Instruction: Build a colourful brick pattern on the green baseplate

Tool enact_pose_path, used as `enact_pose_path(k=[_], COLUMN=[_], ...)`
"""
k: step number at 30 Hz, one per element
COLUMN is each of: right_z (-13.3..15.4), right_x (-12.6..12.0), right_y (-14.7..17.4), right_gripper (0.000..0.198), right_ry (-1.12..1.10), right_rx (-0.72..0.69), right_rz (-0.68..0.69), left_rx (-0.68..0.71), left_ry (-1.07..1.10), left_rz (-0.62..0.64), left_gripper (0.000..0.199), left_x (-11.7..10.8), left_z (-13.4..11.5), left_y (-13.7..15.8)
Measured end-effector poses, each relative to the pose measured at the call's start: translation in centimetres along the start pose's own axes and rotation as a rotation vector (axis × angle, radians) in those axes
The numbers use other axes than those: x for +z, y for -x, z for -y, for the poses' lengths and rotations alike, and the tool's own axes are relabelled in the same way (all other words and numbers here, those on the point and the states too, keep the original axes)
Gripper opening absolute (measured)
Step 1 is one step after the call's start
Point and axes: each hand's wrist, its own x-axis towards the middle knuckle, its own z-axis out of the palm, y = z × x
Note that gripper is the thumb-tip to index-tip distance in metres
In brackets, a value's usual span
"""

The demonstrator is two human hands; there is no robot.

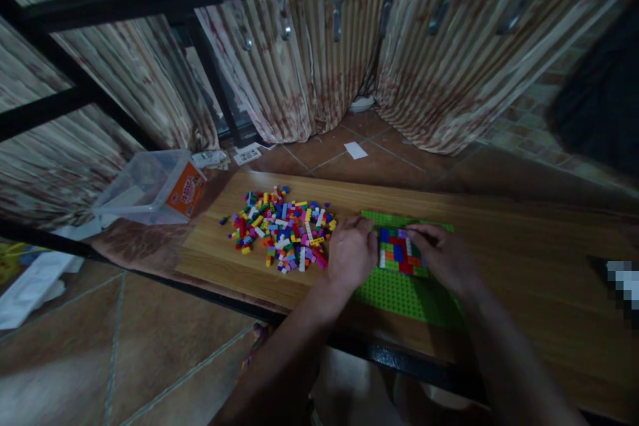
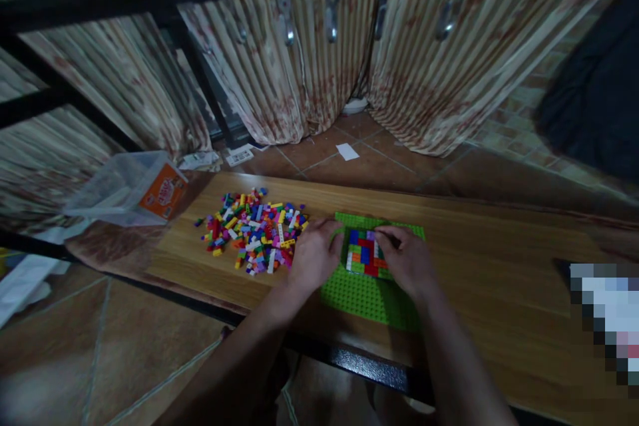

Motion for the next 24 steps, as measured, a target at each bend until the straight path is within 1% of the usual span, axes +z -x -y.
enact_pose_path(k=[3,8,11,13,15,17,20,24], right_z=[0.5,0.9,0.6,0.3,0.1,0.0,0.0,0.3], right_x=[-0.3,-0.6,-0.6,-0.5,-0.5,-0.4,-0.4,-0.5], right_y=[0.1,0.3,0.3,0.3,0.2,0.2,0.2,0.2], right_gripper=[0.036,0.037,0.035,0.035,0.033,0.032,0.031,0.032], right_ry=[0.011,0.029,0.058,0.065,0.053,0.04,0.036,0.048], right_rx=[0.033,0.052,0.019,0.008,0.003,-0.011,-0.021,0.005], right_rz=[0.008,0.013,-0.003,-0.017,-0.023,-0.029,-0.03,-0.021], left_rx=[-0.068,-0.223,-0.277,-0.251,-0.212,-0.202,-0.232,-0.259], left_ry=[-0.036,-0.138,-0.215,-0.261,-0.288,-0.303,-0.317,-0.294], left_rz=[-0.057,-0.149,-0.133,-0.116,-0.108,-0.101,-0.099,-0.105], left_gripper=[0.024,0.033,0.039,0.04,0.037,0.031,0.025,0.021], left_x=[-1.0,-2.6,-3.7,-4.2,-4.4,-4.4,-4.2,-4.1], left_z=[1.7,5.1,6.9,7.8,8.4,8.6,8.6,8.2], left_y=[-0.7,-1.6,-1.9,-1.9,-1.9,-1.9,-1.9,-1.7])
